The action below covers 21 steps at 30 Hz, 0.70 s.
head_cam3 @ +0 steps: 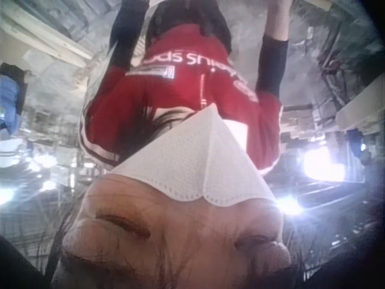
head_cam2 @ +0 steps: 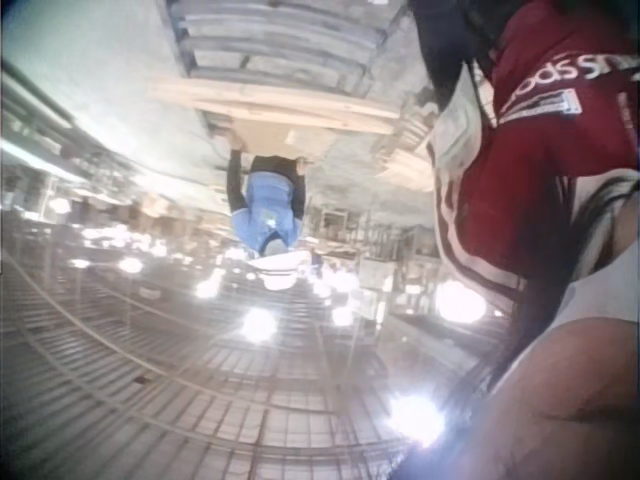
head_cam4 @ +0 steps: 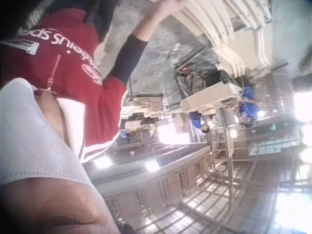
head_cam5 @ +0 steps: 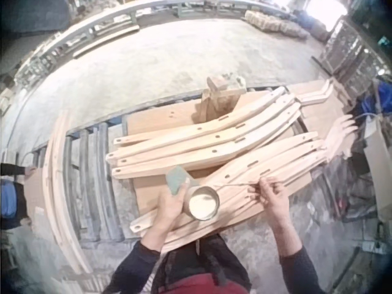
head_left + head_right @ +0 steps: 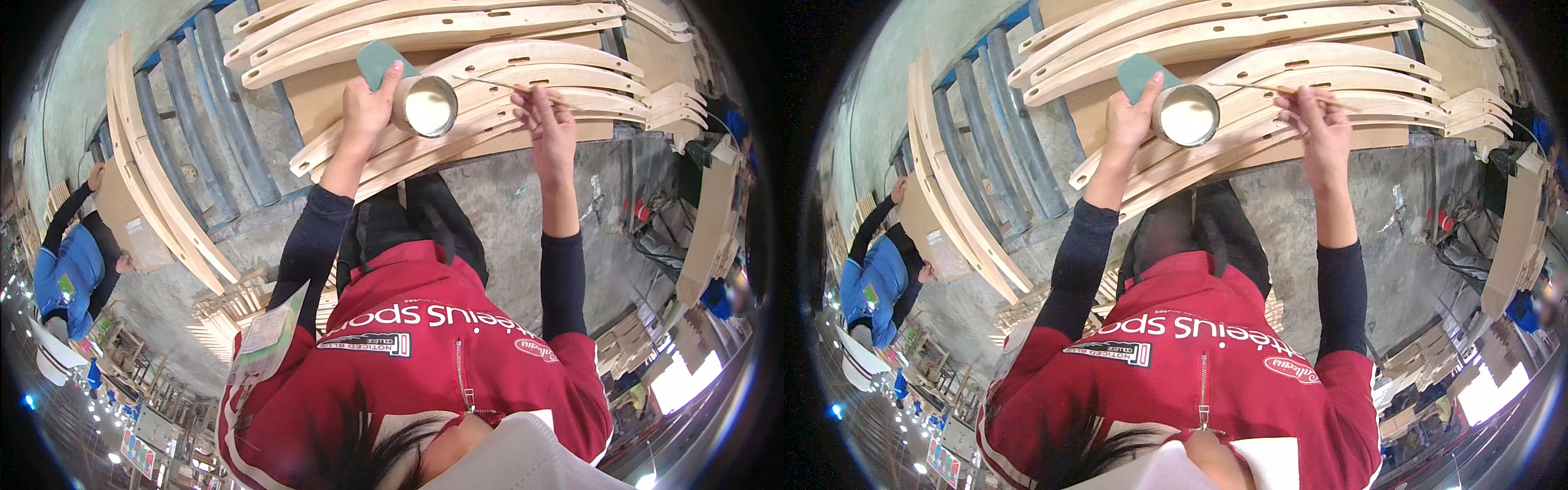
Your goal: The person arranges curved wooden chair parts on a metal rack, then uses a brush to apply a white liquid from a small container into the pre-drilled holes of the parts. The person handles the parts one at a time and applies the liquid to multiple pieces.
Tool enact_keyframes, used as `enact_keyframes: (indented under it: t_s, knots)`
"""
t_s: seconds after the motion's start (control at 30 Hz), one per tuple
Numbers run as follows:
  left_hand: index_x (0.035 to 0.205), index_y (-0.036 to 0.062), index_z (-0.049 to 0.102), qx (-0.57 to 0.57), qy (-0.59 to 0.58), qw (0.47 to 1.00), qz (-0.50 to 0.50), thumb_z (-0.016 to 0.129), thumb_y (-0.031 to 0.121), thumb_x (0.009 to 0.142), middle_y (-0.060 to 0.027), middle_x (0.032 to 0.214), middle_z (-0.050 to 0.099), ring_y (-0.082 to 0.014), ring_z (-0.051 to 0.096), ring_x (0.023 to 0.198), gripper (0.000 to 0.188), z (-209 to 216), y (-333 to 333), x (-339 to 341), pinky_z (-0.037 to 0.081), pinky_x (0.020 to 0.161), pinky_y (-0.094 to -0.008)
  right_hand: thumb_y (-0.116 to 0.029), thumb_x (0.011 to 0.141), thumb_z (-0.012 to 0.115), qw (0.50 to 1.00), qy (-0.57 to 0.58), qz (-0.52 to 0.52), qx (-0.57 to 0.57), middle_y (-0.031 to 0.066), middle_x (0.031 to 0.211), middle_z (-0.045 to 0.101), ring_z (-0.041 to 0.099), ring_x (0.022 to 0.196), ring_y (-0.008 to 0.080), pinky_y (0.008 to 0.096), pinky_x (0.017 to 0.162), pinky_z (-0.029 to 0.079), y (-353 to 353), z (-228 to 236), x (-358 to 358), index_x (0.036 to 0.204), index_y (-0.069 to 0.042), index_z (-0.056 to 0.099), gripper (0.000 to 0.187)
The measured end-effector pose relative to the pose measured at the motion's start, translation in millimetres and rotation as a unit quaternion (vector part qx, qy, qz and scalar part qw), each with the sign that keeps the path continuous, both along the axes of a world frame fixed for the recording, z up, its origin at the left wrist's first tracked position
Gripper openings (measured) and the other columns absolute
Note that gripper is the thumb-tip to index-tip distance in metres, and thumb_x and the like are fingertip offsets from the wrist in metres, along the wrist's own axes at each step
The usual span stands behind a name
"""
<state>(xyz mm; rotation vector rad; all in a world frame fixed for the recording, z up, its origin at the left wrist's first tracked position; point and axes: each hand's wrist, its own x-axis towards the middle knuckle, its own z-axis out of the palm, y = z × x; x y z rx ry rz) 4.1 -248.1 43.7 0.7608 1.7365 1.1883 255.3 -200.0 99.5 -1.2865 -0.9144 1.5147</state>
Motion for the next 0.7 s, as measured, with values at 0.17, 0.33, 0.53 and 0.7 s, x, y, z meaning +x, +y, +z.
enact_keyframes:
  t_s: [0.17,0.33,0.53,0.7]
  knots:
    - [0.092,0.0016,0.073,-0.057,-0.055,0.997,0.001,0.069,0.035,0.093,-0.0027,0.081,0.07,-0.0081,0.061,0.07,0.034,4.3,-6.6,-8.3,0.049,0.065,-0.0259,-0.017,0.097,0.064,0.971,-0.199,-0.005,0.134,0.0127,0.094,0.073,0.072,0.083,0.0181,0.0263,0.07,0.057,26.7,-33.2,18.3,0.101,0.001,0.06,0.018]
    - [0.094,0.0015,0.073,-0.046,-0.046,0.998,-0.003,0.069,0.034,0.093,-0.0025,0.086,0.07,-0.0073,0.061,0.075,0.033,8.1,-12.2,-14.8,0.048,0.068,-0.0245,-0.017,0.096,0.065,0.968,-0.215,-0.004,0.128,0.0118,0.09,0.073,0.072,0.081,0.0167,0.0252,0.069,0.056,33.0,-45.2,15.6,0.1,0.001,0.062,0.019]
    - [0.094,0.0012,0.072,-0.058,-0.061,0.996,-0.003,0.068,0.034,0.094,-0.0023,0.086,0.07,-0.0075,0.061,0.075,0.033,11.6,-16.0,-18.1,0.048,0.068,-0.0248,-0.018,0.096,0.065,0.97,-0.206,-0.012,0.126,0.0134,0.092,0.073,0.072,0.083,0.0183,0.0257,0.07,0.057,35.6,-49.9,16.3,0.101,0.002,0.062,0.021]
    - [0.092,0.0003,0.073,-0.038,-0.047,0.998,0.005,0.068,0.035,0.094,-0.0032,0.081,0.07,-0.0088,0.06,0.072,0.035,6.9,-19.7,-18.5,0.049,0.065,-0.0272,-0.018,0.097,0.065,0.97,-0.195,-0.01,0.143,0.0158,0.095,0.072,0.072,0.086,0.0206,0.0275,0.073,0.059,34.9,-45.6,11.4,0.103,0.003,0.061,0.023]
